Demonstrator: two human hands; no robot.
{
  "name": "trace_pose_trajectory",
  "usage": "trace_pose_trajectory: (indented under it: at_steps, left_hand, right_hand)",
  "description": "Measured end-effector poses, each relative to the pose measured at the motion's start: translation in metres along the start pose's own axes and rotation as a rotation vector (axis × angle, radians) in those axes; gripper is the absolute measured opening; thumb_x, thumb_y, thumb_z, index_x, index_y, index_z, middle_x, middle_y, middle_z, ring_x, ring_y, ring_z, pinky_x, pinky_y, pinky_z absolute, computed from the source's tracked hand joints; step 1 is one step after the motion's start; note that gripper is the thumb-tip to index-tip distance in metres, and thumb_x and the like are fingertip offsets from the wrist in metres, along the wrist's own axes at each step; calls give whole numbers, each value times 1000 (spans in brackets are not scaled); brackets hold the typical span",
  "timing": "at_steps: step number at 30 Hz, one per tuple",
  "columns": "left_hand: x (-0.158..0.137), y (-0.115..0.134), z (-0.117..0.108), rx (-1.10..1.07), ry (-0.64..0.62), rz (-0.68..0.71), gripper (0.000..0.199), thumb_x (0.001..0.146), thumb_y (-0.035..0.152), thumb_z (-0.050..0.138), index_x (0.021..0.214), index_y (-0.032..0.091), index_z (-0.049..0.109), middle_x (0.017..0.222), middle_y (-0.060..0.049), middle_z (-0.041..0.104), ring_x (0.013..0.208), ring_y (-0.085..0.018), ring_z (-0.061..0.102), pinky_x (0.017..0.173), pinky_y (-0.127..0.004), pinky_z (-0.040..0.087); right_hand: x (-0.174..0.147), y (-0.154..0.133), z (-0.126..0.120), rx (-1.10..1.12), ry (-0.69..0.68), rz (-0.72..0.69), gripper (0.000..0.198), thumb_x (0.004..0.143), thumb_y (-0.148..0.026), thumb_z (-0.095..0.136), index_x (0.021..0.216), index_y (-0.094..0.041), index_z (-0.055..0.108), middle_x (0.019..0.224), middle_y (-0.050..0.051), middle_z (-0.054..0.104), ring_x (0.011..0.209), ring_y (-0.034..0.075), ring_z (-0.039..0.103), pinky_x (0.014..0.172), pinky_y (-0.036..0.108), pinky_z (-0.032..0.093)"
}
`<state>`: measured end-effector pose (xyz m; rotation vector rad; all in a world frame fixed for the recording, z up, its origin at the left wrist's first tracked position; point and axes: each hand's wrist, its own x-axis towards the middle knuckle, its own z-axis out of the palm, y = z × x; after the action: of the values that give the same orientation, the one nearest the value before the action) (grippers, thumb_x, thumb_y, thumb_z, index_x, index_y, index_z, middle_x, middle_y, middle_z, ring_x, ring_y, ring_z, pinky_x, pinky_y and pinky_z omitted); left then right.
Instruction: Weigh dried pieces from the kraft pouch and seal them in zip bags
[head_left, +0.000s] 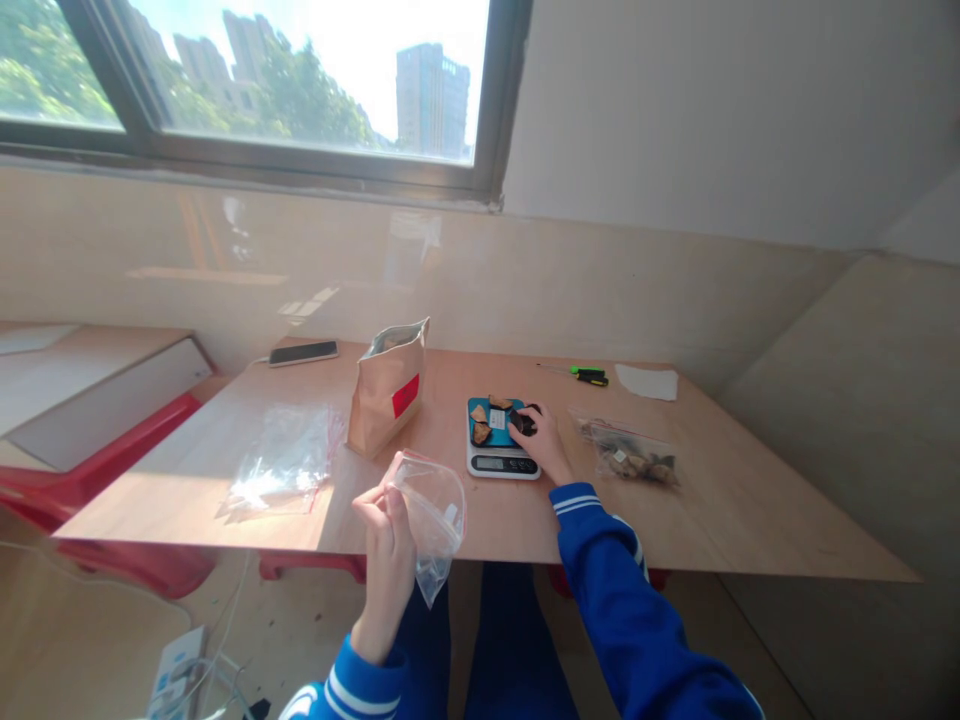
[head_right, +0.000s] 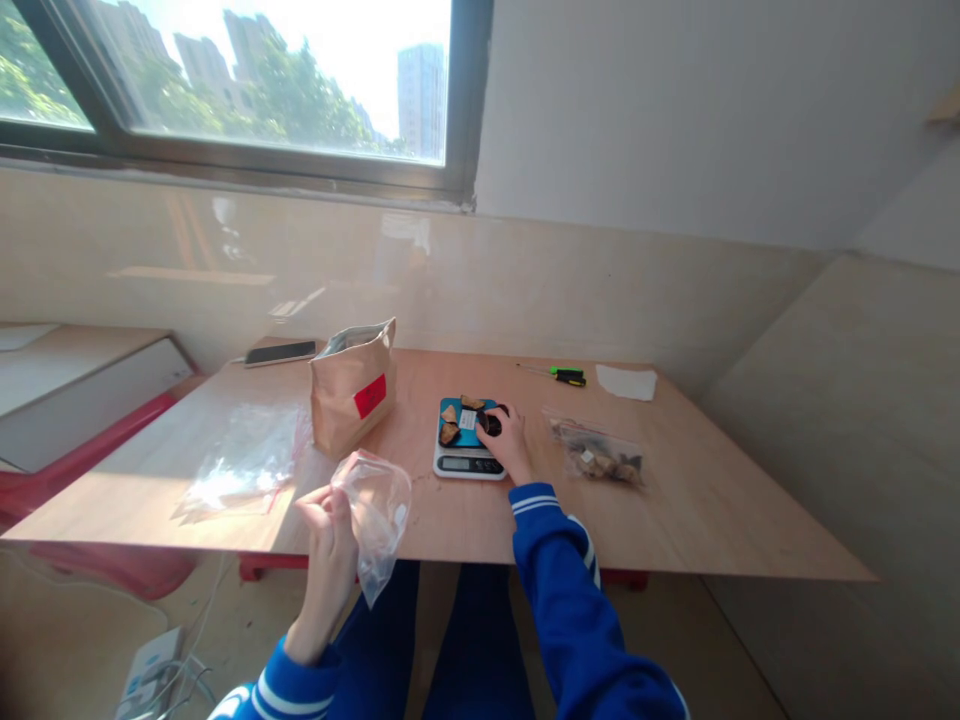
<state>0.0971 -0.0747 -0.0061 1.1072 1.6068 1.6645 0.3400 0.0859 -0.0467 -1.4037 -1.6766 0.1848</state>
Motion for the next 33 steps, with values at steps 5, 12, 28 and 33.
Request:
trace_pose_trajectory:
  at_steps: [5, 12, 28, 33]
  left_hand:
    - [4, -15, 8, -2, -71, 57, 23, 92, 41, 39, 103, 20, 43, 126, -22, 56, 114, -30, 57, 93, -51, 47]
    - [14, -16, 30, 68, -201, 188, 27, 93, 38, 37, 108, 17, 45, 136, -23, 50, 133, -29, 41, 105, -52, 36]
    - [9, -13, 39, -211, -109, 179, 19, 96, 39, 31, 104, 22, 35, 139, -22, 47, 131, -23, 46, 108, -48, 37]
    - [5, -10, 41, -219, -18, 57, 30, 95, 45, 31, 110, 19, 34, 143, -24, 41, 126, -26, 51, 99, -47, 46]
  right_hand:
    - [-1, -47, -20, 433, 40, 255, 30, 71, -43, 64, 88, -18, 62, 107, 12, 62, 103, 28, 58, 92, 45, 46]
    - [-18, -150, -53, 1257, -644, 516, 22, 83, -40, 56, 90, -20, 62, 108, 6, 67, 114, 23, 58, 96, 43, 48]
    - [-20, -148, -29, 716, -937, 173, 29, 82, -32, 62, 110, -25, 68, 107, 2, 70, 91, 16, 64, 78, 28, 54]
    - [-20, -158, -24, 515, -993, -150, 36, 85, -30, 59, 120, -27, 63, 121, 3, 65, 97, 18, 64, 79, 28, 53]
